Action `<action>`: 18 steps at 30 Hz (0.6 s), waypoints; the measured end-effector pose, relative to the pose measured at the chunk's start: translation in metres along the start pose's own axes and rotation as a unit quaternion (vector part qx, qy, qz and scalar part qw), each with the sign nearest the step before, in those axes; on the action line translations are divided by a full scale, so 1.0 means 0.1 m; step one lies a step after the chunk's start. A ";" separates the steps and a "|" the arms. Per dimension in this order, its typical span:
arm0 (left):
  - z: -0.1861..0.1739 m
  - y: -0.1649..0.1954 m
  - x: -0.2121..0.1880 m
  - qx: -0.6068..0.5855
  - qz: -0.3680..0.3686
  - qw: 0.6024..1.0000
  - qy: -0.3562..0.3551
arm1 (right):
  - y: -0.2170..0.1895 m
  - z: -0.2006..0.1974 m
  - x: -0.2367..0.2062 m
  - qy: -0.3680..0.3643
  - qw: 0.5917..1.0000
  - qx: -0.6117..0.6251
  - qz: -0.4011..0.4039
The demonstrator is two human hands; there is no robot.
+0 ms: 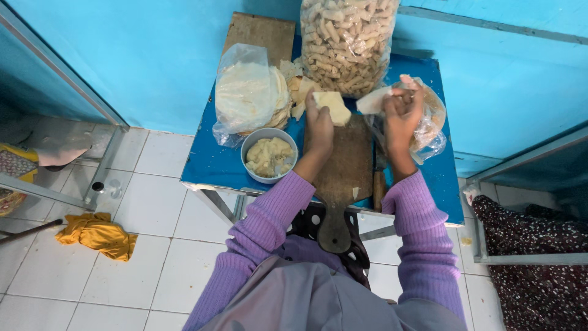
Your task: The person folds thin triangular cracker pieces in half by hand and arranges the folded pieces in overlapping rows on a wooden board, building up a fan-like stack. They occasionally take new pieces from a pile on the table and press the arranged pieces flat with their hand.
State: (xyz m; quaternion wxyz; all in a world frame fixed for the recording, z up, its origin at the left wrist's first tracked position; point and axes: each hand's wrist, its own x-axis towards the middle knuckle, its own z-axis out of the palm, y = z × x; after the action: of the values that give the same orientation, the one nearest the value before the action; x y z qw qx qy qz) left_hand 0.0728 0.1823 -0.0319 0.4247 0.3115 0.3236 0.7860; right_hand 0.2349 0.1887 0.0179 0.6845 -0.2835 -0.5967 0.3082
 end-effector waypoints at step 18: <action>-0.07 0.04 0.01 0.008 0.065 0.997 0.040 | -0.14 0.16 -0.12 -0.253 0.924 -0.286 0.008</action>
State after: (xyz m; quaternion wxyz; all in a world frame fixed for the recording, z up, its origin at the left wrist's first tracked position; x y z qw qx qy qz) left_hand 0.0649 0.1803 -0.0332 0.3572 0.3038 0.3252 0.8212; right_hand 0.2192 0.1707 0.0225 0.3979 -0.3843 -0.8108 0.1911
